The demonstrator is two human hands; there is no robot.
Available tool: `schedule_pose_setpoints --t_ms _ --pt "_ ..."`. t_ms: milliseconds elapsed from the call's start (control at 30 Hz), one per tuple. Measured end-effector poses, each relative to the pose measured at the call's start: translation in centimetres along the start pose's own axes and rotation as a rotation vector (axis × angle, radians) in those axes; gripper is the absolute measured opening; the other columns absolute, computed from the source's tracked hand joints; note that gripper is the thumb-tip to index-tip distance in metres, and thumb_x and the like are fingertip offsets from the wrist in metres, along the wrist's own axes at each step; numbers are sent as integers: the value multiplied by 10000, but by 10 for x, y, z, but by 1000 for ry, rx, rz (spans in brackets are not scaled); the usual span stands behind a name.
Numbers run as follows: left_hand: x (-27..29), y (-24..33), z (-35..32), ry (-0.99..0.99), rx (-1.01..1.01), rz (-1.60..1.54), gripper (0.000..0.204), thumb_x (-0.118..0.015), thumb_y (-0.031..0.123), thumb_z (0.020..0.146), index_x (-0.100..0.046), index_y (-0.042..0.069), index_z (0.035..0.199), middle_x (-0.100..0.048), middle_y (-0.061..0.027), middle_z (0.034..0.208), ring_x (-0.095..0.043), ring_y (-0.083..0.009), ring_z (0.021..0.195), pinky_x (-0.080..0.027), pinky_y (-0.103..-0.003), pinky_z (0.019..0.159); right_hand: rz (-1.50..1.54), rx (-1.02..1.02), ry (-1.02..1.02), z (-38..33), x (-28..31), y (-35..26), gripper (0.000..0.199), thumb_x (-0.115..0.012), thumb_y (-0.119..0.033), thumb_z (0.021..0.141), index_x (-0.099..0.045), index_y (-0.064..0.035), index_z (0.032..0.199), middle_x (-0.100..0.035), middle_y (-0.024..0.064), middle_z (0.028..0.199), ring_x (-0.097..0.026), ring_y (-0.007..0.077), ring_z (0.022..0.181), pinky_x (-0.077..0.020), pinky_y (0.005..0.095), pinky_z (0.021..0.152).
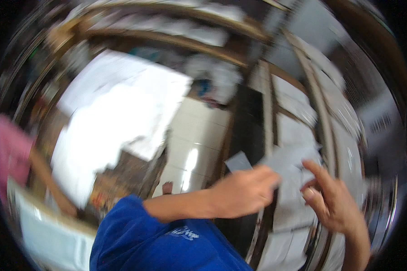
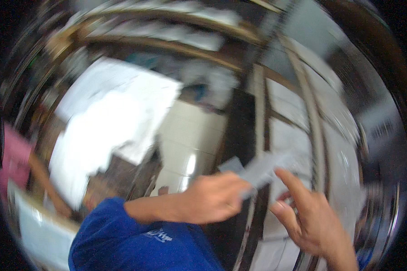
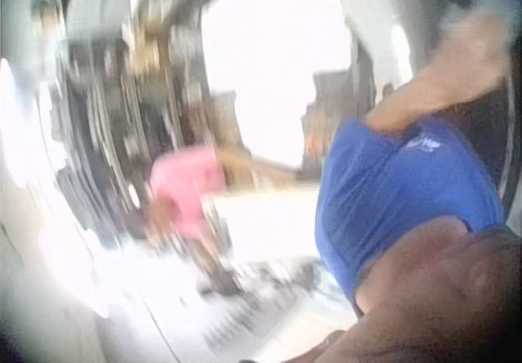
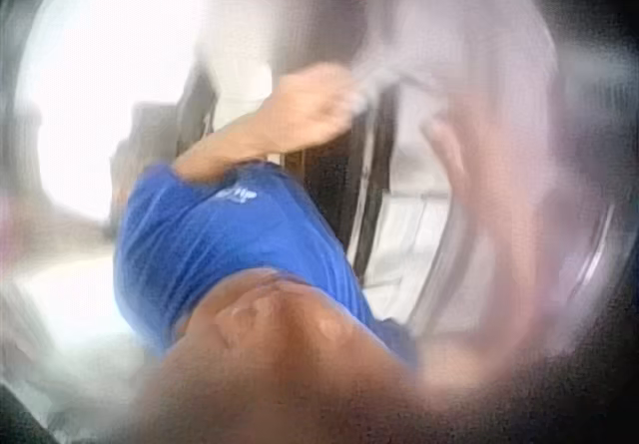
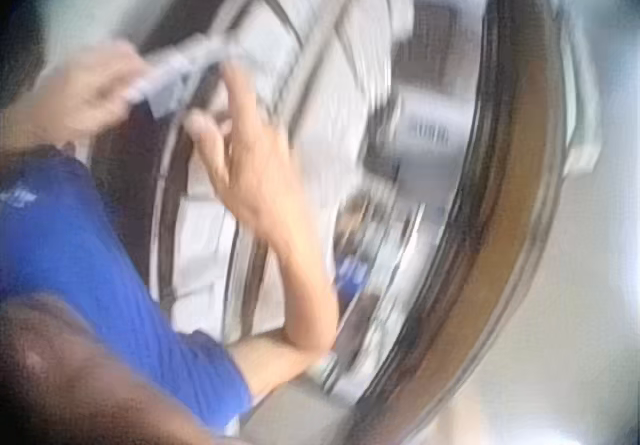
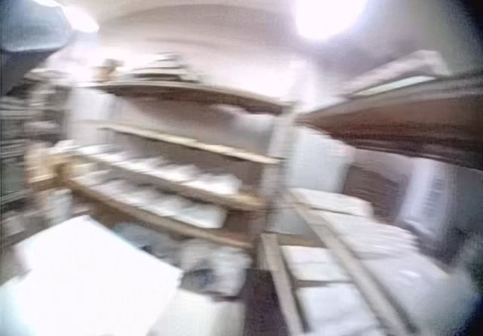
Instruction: The person repeatedly picks up white sheets from a table and places them onto a nearby metal shelf. The person handles the sheets one at a time, moving between the table and the shelf throughout the clip.
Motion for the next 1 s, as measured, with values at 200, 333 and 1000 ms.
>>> schedule_pose_setpoints --t_ms 200,333,1000 --pt "45 21 -22 260 56 -11 225 -622 77 777 -520 -16 955 -458 -126 832 -559 -279 687 -476 -346 614 189 52 -141 40 -37 -39 291 -477 -250 987 -546 29 942 -616 76 711 -597 106 542 -436 222 474" --pt "68 30 -36 323 -14 -48 259 -645 133 819 -537 -8 1008 -479 -137 840 -550 -300 647 -473 -381 605 213 38 -180 58 -35 -31 196 -534 -182 960 -538 -4 878 -587 30 680 -571 79 532 -427 205 469" --pt "32 -168 -99 -69 474 149 160 -578 79 874 -611 -65 936 -584 -106 761 -505 -159 615 -412 -287 567 195 -999 1201 -381 104 150 120 -567 -187 910 -595 -108 996 -480 -74 732 -380 32 606 -307 213 515"
Point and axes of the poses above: each hand's wrist, its own z-axis towards the middle knuckle, its own x-axis out of the back of the hand, y = z × x, the point moved 10 cm from there along z, towards the middle knuckle
